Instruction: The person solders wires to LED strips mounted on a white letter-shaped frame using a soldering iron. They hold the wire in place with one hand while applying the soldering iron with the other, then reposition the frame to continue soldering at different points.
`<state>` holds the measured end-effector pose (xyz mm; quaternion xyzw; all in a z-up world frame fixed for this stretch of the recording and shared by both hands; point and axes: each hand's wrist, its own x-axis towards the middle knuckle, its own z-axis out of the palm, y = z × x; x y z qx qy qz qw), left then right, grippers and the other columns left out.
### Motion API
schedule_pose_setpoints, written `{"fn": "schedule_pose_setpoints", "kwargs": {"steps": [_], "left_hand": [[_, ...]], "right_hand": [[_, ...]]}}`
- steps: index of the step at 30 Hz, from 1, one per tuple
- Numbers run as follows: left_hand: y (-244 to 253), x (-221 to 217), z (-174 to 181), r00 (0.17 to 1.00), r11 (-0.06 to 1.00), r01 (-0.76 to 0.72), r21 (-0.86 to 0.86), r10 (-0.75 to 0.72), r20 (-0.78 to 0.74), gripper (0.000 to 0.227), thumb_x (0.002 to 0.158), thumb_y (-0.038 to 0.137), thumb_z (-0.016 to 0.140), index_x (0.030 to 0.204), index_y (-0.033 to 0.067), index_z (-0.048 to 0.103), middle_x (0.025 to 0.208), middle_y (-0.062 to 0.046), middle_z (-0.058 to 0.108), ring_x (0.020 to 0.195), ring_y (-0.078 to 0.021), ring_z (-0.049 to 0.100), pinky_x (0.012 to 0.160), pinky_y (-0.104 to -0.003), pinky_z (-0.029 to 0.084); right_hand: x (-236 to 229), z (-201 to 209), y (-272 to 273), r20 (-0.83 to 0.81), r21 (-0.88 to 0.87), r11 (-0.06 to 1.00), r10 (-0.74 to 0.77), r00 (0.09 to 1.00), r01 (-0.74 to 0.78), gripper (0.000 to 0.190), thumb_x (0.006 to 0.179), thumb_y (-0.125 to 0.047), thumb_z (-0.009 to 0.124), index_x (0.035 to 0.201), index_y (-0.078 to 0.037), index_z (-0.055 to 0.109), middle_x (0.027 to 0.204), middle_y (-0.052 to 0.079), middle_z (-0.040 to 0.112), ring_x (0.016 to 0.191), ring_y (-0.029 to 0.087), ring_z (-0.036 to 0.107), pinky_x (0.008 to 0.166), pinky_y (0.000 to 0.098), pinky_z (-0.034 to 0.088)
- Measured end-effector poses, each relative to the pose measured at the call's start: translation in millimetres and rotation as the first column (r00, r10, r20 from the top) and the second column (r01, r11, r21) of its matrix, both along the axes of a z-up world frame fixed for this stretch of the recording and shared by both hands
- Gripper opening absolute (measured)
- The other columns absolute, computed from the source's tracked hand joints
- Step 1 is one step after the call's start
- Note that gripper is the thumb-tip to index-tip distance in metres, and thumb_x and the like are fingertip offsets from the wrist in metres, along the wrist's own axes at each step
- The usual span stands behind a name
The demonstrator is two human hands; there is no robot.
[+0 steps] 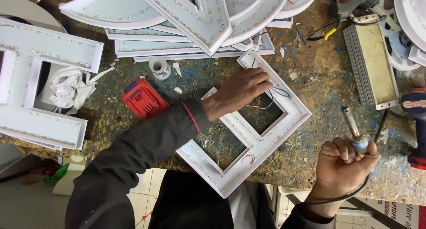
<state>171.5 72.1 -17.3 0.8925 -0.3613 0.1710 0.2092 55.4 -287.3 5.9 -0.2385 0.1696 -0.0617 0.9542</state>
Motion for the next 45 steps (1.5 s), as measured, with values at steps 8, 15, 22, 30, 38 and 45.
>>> {"fn": "schedule_pose_setpoints", "kwargs": {"steps": [8,15,22,30,38,45], "left_hand": [[-35.4,1.8,-8.4,0.995,0.995,-0.076,-0.062,0.072,-0.062,0.015,0.110,0.005,0.070,0.123,0.0075,0.065,0.125,-0.012,0.058,0.115,-0.0346,0.056,0.107,-0.054,0.057],[-23.7,-3.4,0.1,0.977,0.983,0.044,-0.177,-0.079,-0.196,0.042,0.095,-0.023,0.068,0.129,0.0014,0.074,0.122,-0.011,0.063,0.115,-0.0324,0.058,0.096,-0.052,0.061],[-23.6,-8.5,23.0,0.981,0.992,0.056,-0.116,-0.076,-0.179,0.012,0.113,-0.001,0.065,0.122,0.0034,0.072,0.113,-0.011,0.063,0.112,-0.0347,0.069,0.089,-0.049,0.063],[-71.5,10.5,-10.2,0.958,0.969,-0.221,-0.111,0.195,-0.211,0.019,0.115,0.025,0.074,0.102,0.0111,0.070,0.101,-0.005,0.056,0.098,-0.0288,0.071,0.077,-0.049,0.060],[-88.0,36.0,-0.2,0.896,0.983,-0.183,0.002,0.168,-0.412,0.024,0.113,0.028,0.079,0.093,0.0147,0.077,0.088,-0.003,0.065,0.095,-0.0266,0.073,0.093,-0.053,0.061],[-98.8,36.1,-6.5,0.878,0.973,-0.230,-0.017,0.200,-0.435,0.022,0.111,0.016,0.077,0.090,0.0142,0.072,0.088,-0.005,0.067,0.099,-0.0303,0.078,0.090,-0.055,0.063]], "right_hand": [[22.8,9.3,-13.8,-0.043,0.206,0.963,0.189,0.981,-0.176,0.043,0.120,-0.038,0.066,0.086,-0.015,0.054,0.068,-0.005,0.045,0.065,0.007,0.051,0.075,0.0256,0.044],[33.8,24.7,3.6,-0.067,-0.248,0.968,0.028,0.997,-0.043,0.053,0.113,-0.049,0.072,0.069,-0.021,0.063,0.058,-0.009,0.052,0.059,0.005,0.056,0.062,0.0249,0.046],[70.9,-12.8,-1.5,-0.149,-0.382,0.921,-0.147,0.978,0.081,0.034,0.110,-0.043,0.075,0.090,-0.016,0.070,0.061,-0.007,0.045,0.056,0.008,0.053,0.059,0.0218,0.050],[119.9,-29.0,-3.5,-0.027,-0.574,0.795,-0.258,0.966,0.197,0.024,0.103,-0.035,0.073,0.096,-0.014,0.063,0.065,-0.001,0.050,0.044,0.011,0.042,0.045,0.0306,0.041],[108.4,-39.4,1.4,0.041,-0.645,0.704,-0.359,0.932,0.299,0.021,0.107,-0.023,0.068,0.092,-0.015,0.057,0.067,0.008,0.057,0.040,0.011,0.040,0.042,0.0274,0.040],[120.2,-38.2,12.7,0.090,-0.692,0.658,-0.329,0.940,0.296,0.021,0.110,-0.021,0.065,0.094,-0.017,0.052,0.071,0.004,0.060,0.043,0.010,0.044,0.043,0.0274,0.044]]}}
